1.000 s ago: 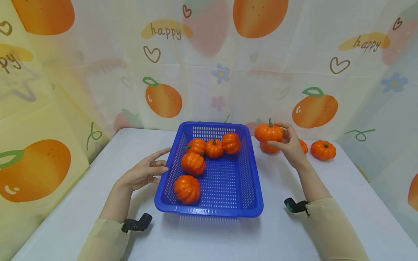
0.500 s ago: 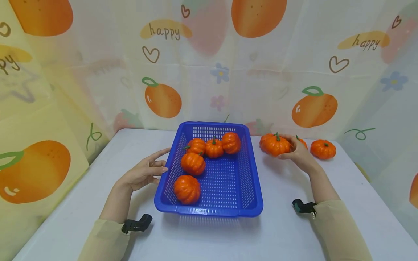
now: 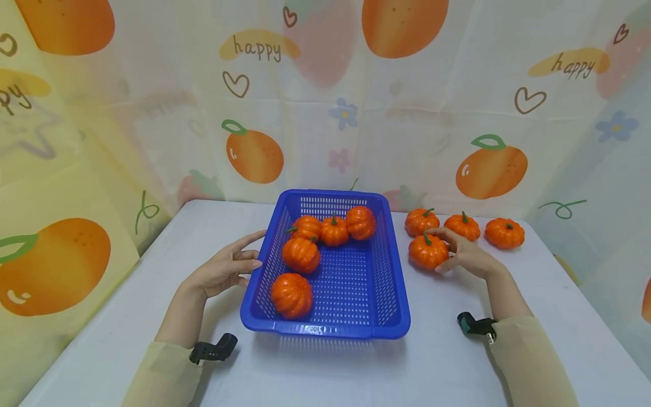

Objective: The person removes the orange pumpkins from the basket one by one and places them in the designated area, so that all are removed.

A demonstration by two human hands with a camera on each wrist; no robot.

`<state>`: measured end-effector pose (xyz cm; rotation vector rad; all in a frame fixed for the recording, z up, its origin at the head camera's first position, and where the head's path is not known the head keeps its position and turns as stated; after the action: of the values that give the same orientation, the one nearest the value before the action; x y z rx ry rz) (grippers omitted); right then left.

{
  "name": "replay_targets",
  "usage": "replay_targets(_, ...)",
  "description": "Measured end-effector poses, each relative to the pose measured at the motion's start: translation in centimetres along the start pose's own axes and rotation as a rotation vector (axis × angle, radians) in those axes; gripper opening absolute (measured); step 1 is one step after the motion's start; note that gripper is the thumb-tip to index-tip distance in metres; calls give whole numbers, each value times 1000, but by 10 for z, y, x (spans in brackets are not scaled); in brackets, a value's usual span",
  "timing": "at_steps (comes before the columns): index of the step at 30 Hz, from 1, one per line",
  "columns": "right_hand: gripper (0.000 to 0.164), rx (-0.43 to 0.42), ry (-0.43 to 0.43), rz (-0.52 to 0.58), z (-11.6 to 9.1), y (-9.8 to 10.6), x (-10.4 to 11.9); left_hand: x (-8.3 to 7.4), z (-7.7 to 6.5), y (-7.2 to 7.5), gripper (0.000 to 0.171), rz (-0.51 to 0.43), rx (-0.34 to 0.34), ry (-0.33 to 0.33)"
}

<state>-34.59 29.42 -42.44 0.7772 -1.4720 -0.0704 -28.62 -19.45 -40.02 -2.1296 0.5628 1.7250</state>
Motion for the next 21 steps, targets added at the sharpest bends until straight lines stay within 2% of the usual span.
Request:
replay_targets(9, 88, 31, -19, -3, 0, 0, -4, -2, -2, 1, 77, 7, 10, -15)
replay_targets(21, 91, 63, -30, 33, -6, 3, -7, -1, 1, -1, 78, 8, 5, -1)
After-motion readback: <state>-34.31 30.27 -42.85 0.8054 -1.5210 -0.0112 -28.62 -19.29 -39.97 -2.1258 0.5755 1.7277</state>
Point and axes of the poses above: each hand's wrist, its own z-axis towards the middle knuckle, its own y-axis out of the back of the hand, x = y × z, the point moved 7 cm from there along z, towards the middle knuckle, and after that the axes turned 3 degrees about y, right-handed, at the moved point
